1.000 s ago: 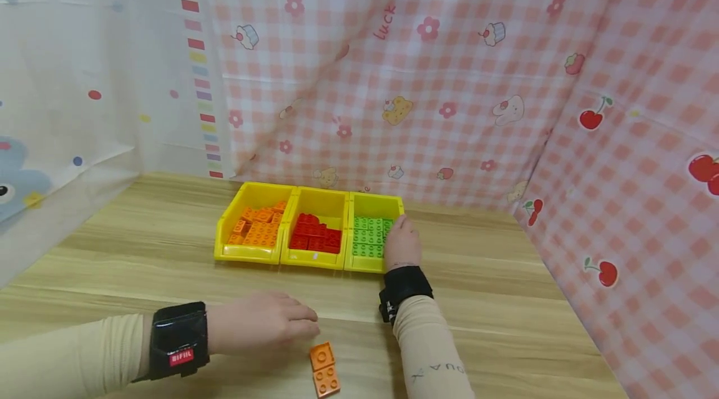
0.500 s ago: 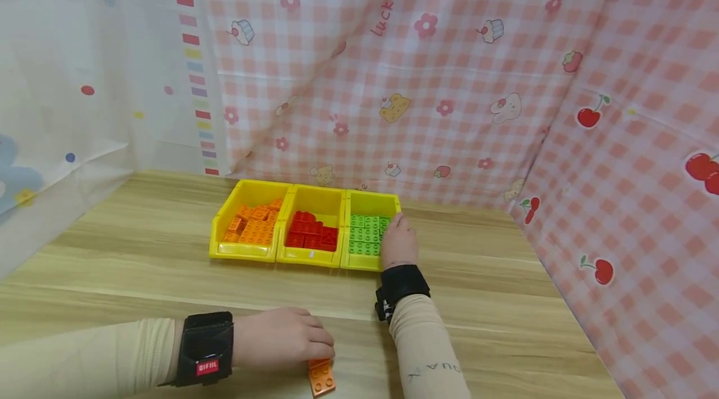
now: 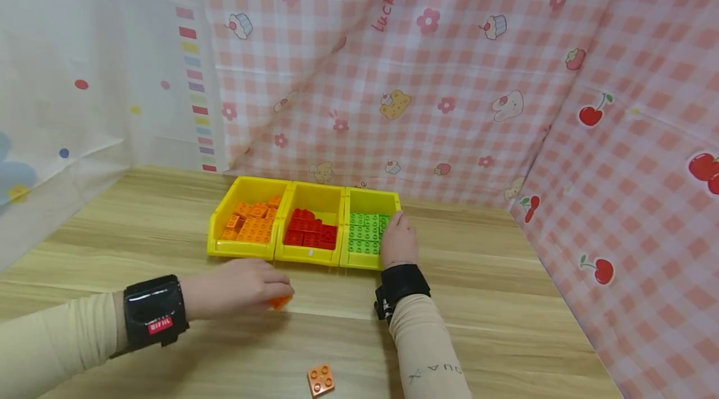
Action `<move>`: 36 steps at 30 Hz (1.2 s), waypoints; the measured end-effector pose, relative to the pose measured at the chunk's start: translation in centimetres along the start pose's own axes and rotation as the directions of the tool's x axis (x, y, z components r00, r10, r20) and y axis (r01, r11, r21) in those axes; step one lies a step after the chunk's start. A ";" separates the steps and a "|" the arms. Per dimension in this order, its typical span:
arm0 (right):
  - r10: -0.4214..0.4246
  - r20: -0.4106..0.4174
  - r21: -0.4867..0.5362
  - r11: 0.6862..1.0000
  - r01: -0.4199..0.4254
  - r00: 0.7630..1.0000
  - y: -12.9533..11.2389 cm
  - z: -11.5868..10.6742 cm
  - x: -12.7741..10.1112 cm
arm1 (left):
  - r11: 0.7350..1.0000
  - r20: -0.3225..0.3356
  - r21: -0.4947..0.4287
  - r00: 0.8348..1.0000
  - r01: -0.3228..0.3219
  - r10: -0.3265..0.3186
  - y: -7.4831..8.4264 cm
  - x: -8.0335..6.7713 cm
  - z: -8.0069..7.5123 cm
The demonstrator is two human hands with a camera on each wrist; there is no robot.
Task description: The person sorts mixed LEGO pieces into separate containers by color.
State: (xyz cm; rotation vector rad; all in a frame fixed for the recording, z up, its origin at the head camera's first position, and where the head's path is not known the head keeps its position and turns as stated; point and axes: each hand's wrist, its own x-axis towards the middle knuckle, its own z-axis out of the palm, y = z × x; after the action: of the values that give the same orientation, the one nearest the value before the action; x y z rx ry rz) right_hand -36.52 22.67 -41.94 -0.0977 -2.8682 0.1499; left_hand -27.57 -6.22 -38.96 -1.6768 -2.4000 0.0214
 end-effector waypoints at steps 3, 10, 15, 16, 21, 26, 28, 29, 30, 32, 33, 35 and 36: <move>-0.006 -0.013 -0.014 1.000 0.006 1.000 0.2 -0.1 -0.1 | 0.993 -0.079 0.049 0.991 0.108 -0.104 -3.1 -0.7 -1.0; -0.035 -0.074 -0.057 0.998 0.031 0.997 0.4 0.0 -0.5 | 0.887 -0.205 0.101 0.882 0.451 -0.425 -10.9 -0.5 -0.8; -0.032 -0.056 -0.070 0.997 0.028 0.998 0.2 0.6 -0.6 | 0.783 -0.167 0.113 0.788 0.612 -0.592 -13.7 0.8 0.4; -0.028 -0.050 -0.069 0.997 0.024 0.998 0.1 0.7 -0.7 | 0.766 -0.152 0.108 0.772 0.633 -0.617 -13.9 0.9 0.6; -0.040 -0.038 -0.094 0.995 0.037 0.998 -0.4 0.8 -0.7 | 0.709 -0.071 0.064 0.711 0.703 -0.699 -14.0 1.2 1.5; -0.040 -0.021 -0.078 0.996 0.038 0.999 -0.5 0.7 -0.5 | 0.692 -0.040 0.030 0.693 0.721 -0.720 -14.1 1.3 1.9; -0.018 -0.008 -0.053 0.998 0.018 1.000 -0.4 0.5 -0.4 | 0.701 -0.033 0.019 0.701 0.713 -0.713 -14.3 1.5 2.1; -0.010 -0.006 -0.043 0.999 0.010 1.000 -0.3 0.5 -0.3 | 0.707 -0.027 0.013 0.707 0.707 -0.707 -14.3 1.6 2.1; -0.004 -0.005 -0.035 0.999 0.004 1.000 -0.2 0.4 -0.2 | 0.711 -0.021 0.007 0.711 0.703 -0.703 -14.5 1.7 2.2; 0.006 -0.009 -0.025 1.000 -0.006 1.000 -0.1 0.3 -0.1 | 0.722 -0.011 -0.001 0.722 0.692 -0.692 -14.6 1.9 2.4; 0.003 -0.016 -0.026 1.000 -0.004 1.000 0.0 0.3 0.0 | 0.729 -0.007 -0.001 0.729 0.685 -0.685 -14.7 1.9 2.5; -0.004 -0.029 -0.029 1.000 0.003 1.000 0.2 0.2 0.1 | 0.737 -0.007 -0.007 0.737 0.675 -0.675 -14.7 2.1 2.5; -0.007 -0.034 -0.030 1.000 0.006 0.999 0.3 0.2 0.2 | 0.741 -0.007 -0.008 0.741 0.671 -0.671 -14.7 2.1 2.6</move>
State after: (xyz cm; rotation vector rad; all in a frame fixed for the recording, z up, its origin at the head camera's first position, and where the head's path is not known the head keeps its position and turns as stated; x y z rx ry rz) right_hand -36.71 23.00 -42.13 -0.0962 -2.8373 0.1028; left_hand -42.33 -9.14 -39.17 -0.7029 -2.8443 -0.1066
